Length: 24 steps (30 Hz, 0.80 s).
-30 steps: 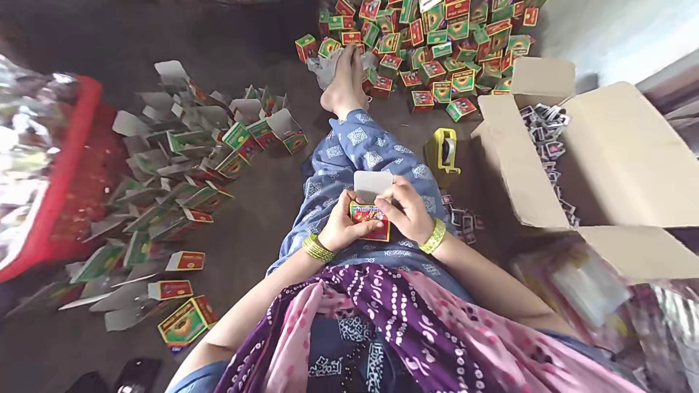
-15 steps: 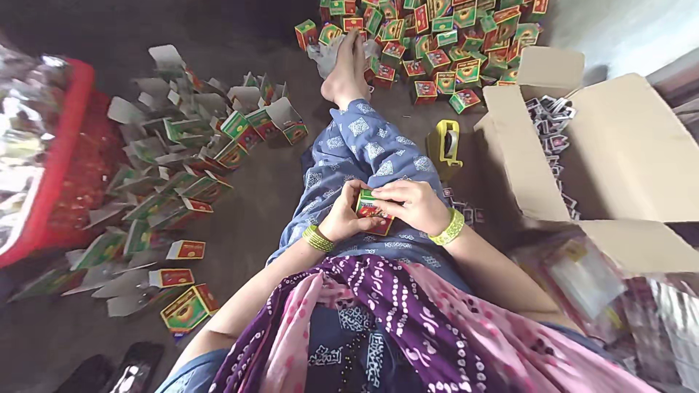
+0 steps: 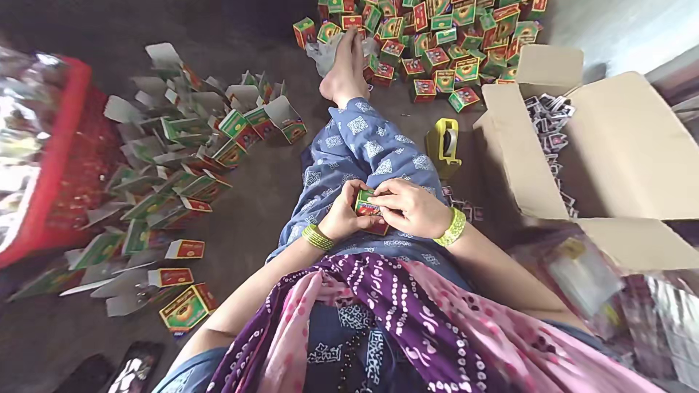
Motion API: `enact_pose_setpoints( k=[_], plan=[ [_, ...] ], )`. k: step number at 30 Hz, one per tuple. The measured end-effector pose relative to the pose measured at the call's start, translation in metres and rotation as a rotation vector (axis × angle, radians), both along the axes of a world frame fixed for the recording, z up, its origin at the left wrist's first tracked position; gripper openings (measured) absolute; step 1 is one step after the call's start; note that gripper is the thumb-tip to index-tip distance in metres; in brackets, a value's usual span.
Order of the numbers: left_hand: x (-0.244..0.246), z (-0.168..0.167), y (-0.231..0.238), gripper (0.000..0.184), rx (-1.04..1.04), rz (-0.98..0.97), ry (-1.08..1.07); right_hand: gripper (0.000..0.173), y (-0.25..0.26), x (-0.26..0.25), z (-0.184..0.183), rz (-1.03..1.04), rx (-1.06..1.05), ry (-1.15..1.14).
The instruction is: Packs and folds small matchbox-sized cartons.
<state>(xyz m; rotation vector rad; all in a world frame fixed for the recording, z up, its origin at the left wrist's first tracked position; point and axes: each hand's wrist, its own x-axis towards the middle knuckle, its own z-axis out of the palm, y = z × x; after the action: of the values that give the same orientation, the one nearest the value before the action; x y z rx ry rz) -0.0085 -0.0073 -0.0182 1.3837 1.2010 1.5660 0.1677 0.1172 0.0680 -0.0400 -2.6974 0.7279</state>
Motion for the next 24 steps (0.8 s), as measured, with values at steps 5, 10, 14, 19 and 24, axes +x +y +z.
enact_pose_setpoints(
  k=[5, 10, 14, 19, 24],
  plan=[
    [-0.002, 0.002, 0.0, 0.068, -0.073, 0.049, -0.125, 0.027, -0.012, 0.005, -0.023, -0.16, 0.036, 0.134],
    [0.0, 0.004, -0.002, 0.056, -0.079, 0.013, -0.068, 0.03, 0.008, 0.024, -0.023, -0.223, -0.345, 0.12],
    [0.001, 0.007, -0.002, 0.049, -0.103, 0.028, -0.096, 0.028, 0.083, 0.054, -0.037, -0.879, -0.319, 0.146],
    [-0.001, 0.007, -0.001, 0.033, -0.061, 0.014, -0.075, 0.043, 0.176, 0.092, -0.077, -1.341, -0.396, -0.097],
    [-0.001, 0.008, 0.001, 0.031, -0.065, 0.026, -0.077, 0.041, 0.209, 0.093, -0.098, -1.207, -0.49, -0.256]
  ],
)
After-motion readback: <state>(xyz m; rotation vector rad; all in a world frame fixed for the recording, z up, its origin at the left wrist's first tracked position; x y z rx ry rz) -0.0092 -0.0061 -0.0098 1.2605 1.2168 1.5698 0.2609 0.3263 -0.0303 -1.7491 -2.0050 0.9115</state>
